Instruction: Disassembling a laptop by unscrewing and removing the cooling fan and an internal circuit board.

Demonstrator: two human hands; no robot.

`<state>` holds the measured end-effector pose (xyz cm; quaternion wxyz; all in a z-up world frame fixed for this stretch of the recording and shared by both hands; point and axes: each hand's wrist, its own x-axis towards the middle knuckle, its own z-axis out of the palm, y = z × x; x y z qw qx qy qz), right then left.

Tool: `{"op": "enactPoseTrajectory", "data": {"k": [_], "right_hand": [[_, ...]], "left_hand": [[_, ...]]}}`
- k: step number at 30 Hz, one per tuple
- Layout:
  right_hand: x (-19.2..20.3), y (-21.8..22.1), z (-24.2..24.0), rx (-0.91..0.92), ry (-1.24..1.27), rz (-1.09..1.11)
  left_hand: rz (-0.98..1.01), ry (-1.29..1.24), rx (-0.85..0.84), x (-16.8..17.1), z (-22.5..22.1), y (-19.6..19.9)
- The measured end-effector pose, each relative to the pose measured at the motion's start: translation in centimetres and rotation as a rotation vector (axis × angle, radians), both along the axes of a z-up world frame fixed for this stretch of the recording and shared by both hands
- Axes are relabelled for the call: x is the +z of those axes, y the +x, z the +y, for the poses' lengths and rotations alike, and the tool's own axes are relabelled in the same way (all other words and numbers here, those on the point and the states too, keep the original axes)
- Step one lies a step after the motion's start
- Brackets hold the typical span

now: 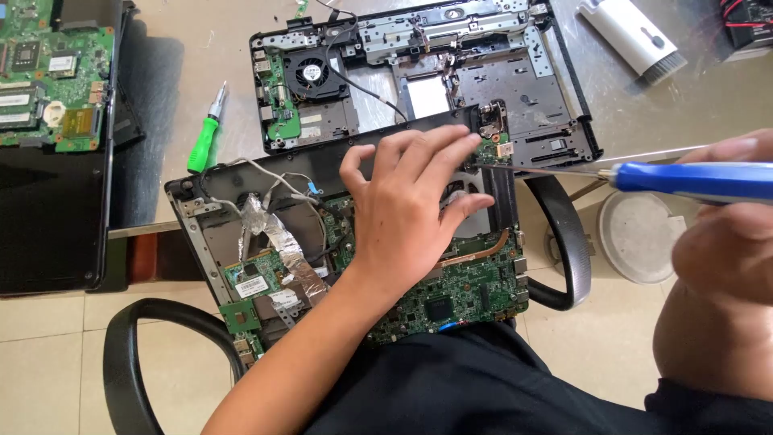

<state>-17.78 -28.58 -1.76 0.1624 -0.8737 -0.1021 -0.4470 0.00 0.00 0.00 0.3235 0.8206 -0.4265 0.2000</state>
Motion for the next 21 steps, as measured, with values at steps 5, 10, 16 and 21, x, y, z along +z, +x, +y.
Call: {"op": "enactPoseTrajectory", "data": {"k": [5, 10, 16, 21], "right_hand": [[1.3, 2.5, 2.9, 0.145, 0.060, -0.098], [2.1, 3.1, 4.3, 0.128, 0.004, -0.120], [2.3, 3.2, 3.5, 0.287, -0.002, -0.091], [2.5, 3.3, 3.5, 0.315, 0.002, -0.089]], "left_hand": [[-0.024, 0.144, 0.068, -0.5, 0.2, -0.1], [-0.046, 0.157, 0.081, -0.7, 0.2, -0.1], [-0.008, 0.163, 0.059, -0.4, 0.2, 0.0], [-0.017, 0.154, 0.064, -0.4, 0.3, -0.1]]}}
